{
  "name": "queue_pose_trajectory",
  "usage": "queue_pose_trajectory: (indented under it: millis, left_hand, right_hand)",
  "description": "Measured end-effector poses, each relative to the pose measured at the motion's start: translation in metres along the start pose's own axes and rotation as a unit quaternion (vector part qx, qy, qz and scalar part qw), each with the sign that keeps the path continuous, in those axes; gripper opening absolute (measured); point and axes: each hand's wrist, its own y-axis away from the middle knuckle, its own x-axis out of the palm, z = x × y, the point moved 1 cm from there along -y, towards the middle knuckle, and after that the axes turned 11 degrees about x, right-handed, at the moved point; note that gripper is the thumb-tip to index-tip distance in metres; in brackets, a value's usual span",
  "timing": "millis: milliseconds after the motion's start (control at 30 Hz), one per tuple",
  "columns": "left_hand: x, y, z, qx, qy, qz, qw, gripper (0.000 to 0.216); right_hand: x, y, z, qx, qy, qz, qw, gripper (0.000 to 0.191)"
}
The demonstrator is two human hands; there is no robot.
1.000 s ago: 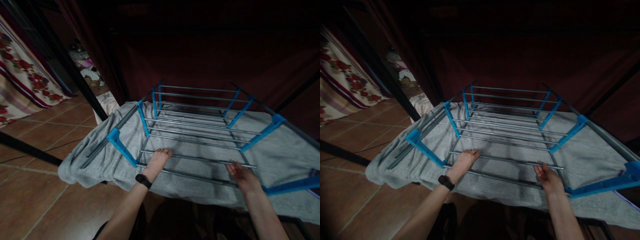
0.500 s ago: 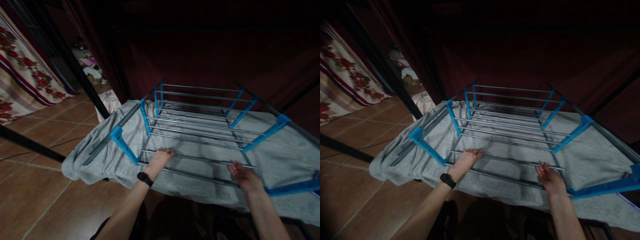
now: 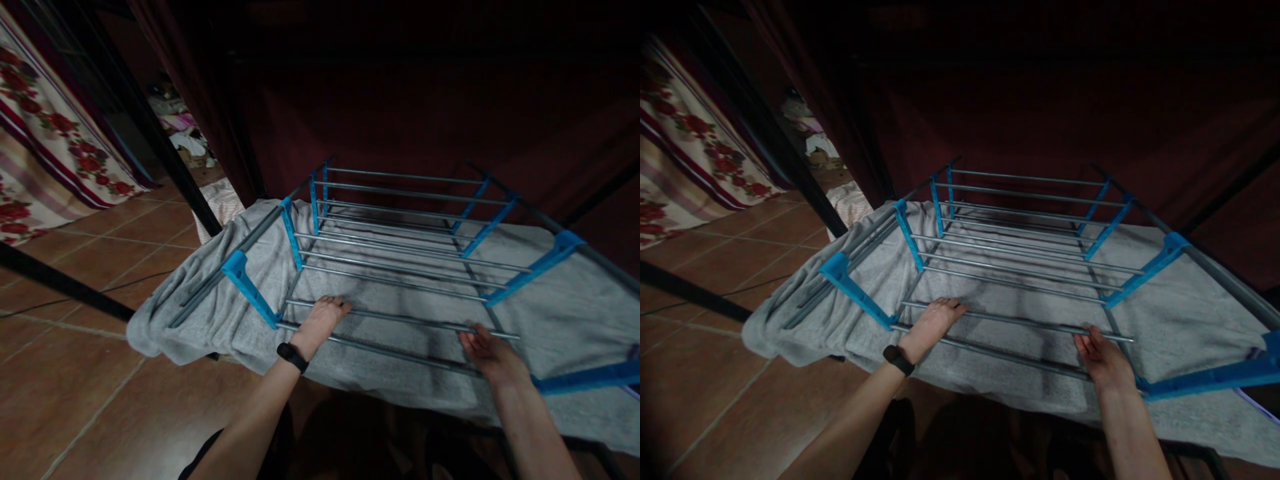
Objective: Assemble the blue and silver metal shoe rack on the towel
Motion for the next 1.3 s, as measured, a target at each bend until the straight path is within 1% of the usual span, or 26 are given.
queue_pose_trajectory:
  millis: [167, 333, 400, 500, 567, 667, 800, 933, 1000, 1100, 1167, 1300]
  left_hand:
    - [0.003, 0.000, 0.002, 0.011, 0.008, -0.008, 1.000, 0.034]
    - [0.003, 0.003, 0.004, 0.010, 0.032, -0.021, 0.999, 0.028]
    - [0.003, 0.005, 0.004, 0.012, 0.042, -0.036, 0.998, 0.026]
    - [0.003, 0.007, 0.007, 0.015, 0.051, -0.054, 0.997, 0.025]
    - [0.002, 0.007, 0.009, 0.016, 0.053, -0.058, 0.997, 0.026]
    - [-0.001, 0.008, 0.012, 0.017, 0.051, -0.056, 0.997, 0.030]
    - [-0.004, 0.007, 0.017, 0.000, 0.045, -0.056, 0.997, 0.027]
    - [-0.005, 0.006, 0.018, -0.024, 0.057, -0.061, 0.996, 0.019]
    - [-0.007, 0.006, 0.017, -0.032, 0.069, -0.069, 0.995, 0.023]
    - [-0.014, 0.004, 0.014, -0.035, 0.077, -0.074, 0.994, 0.032]
    - [-0.023, 0.000, 0.012, -0.029, 0.075, -0.071, 0.994, 0.036]
    - [-0.045, -0.011, 0.009, -0.014, 0.045, -0.069, 0.996, 0.035]
  right_hand:
    - [-0.004, -0.007, 0.001, -0.014, -0.011, 0.028, 0.999, 0.019]
    - [-0.001, -0.007, 0.001, -0.008, -0.015, 0.020, 1.000, 0.020]
    - [0.001, -0.004, 0.000, -0.014, -0.017, 0.025, 0.999, 0.022]
    - [0.005, 0.004, -0.001, -0.033, -0.011, 0.055, 0.998, 0.025]
    - [0.007, 0.012, -0.002, -0.037, -0.006, 0.065, 0.997, 0.024]
    - [0.010, 0.023, -0.003, -0.034, -0.016, 0.060, 0.998, 0.019]
    - [0.012, 0.031, -0.005, -0.046, -0.033, 0.089, 0.994, 0.016]
    - [0.012, 0.028, -0.008, -0.047, -0.052, 0.110, 0.991, 0.016]
    - [0.012, 0.027, -0.009, -0.043, -0.063, 0.127, 0.989, 0.014]
    - [0.011, 0.029, -0.007, -0.042, -0.091, 0.153, 0.983, 0.014]
    - [0.011, 0.032, -0.005, -0.044, -0.112, 0.168, 0.978, 0.015]
    - [0.011, 0.037, -0.002, -0.046, -0.141, 0.183, 0.972, 0.016]
